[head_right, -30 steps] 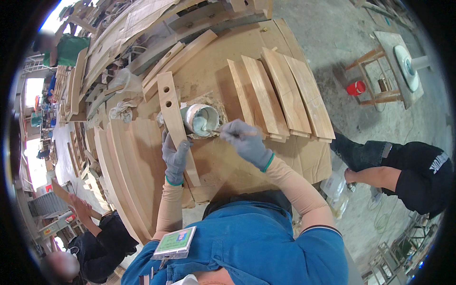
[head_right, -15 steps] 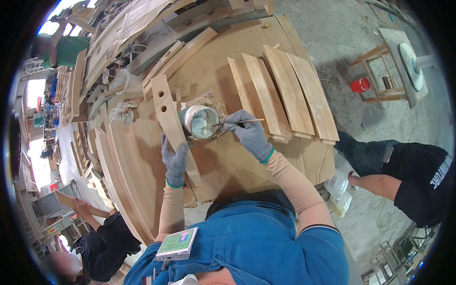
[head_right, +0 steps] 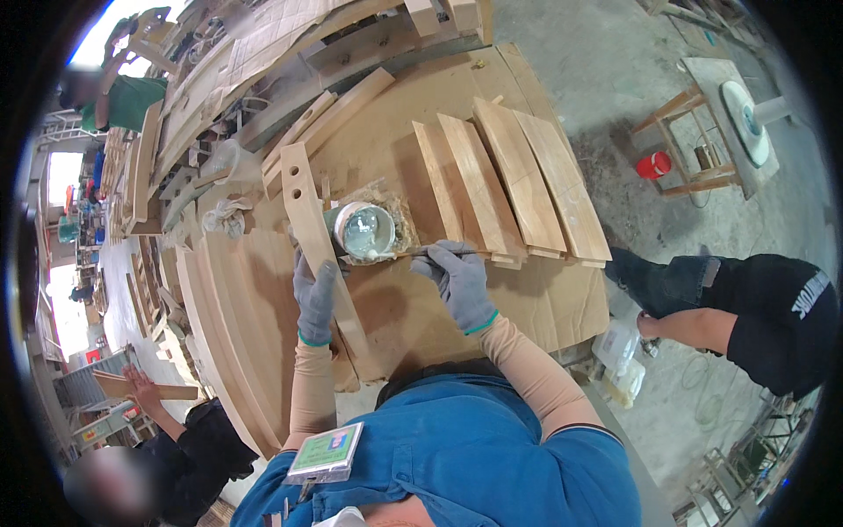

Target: The person applies a filler substance into pre-drilled holes on small wooden pieces using a small brush. They repeatedly dip the brush into a container, apply the filler, and place the treated pieces onto a stack on the workbench.

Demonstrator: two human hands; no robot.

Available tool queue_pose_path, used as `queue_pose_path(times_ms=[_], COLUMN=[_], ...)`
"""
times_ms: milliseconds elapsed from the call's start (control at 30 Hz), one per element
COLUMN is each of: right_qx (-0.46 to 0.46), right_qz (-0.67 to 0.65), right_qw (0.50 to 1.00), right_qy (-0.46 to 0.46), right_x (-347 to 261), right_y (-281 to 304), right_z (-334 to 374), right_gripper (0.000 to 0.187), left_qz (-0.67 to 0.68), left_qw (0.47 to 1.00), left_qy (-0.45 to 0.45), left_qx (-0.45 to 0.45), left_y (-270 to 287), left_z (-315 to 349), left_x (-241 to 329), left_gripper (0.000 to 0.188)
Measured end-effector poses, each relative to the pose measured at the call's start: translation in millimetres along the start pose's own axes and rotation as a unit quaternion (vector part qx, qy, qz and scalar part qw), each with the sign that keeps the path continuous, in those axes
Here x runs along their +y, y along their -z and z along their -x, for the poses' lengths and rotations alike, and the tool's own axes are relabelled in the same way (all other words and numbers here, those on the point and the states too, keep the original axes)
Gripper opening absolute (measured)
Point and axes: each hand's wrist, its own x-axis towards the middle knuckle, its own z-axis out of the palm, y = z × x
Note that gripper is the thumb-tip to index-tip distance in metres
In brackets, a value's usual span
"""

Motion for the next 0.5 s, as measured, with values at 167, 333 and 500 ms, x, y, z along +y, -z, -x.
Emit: queue_pose_path(times_ms=[167, 333, 500], right_qx=[0.004, -0.058, -0.151], right_qz=[-0.053, -0.047, 0.004], right_qw=[0.999, 0.996, 0.974], right_qy=[0.003, 0.043, 0.167], right_x=[-9, -39, -64], right_y=[-5, -37, -88], right_z=[0, 34, 104], right_gripper=[0.013, 0.012, 0.003], left_qz=[0.085, 0.075, 0.106], left_qw=[0.991, 0.979, 0.970], left_qy=[0.106, 0.177, 0.183], left_qx=[0.000, -0.072, -0.123], left_y=[38, 59, 56], left_z=[17, 77, 137], left_x=[22, 105, 120], left_gripper=[0.044, 0.053, 0.064])
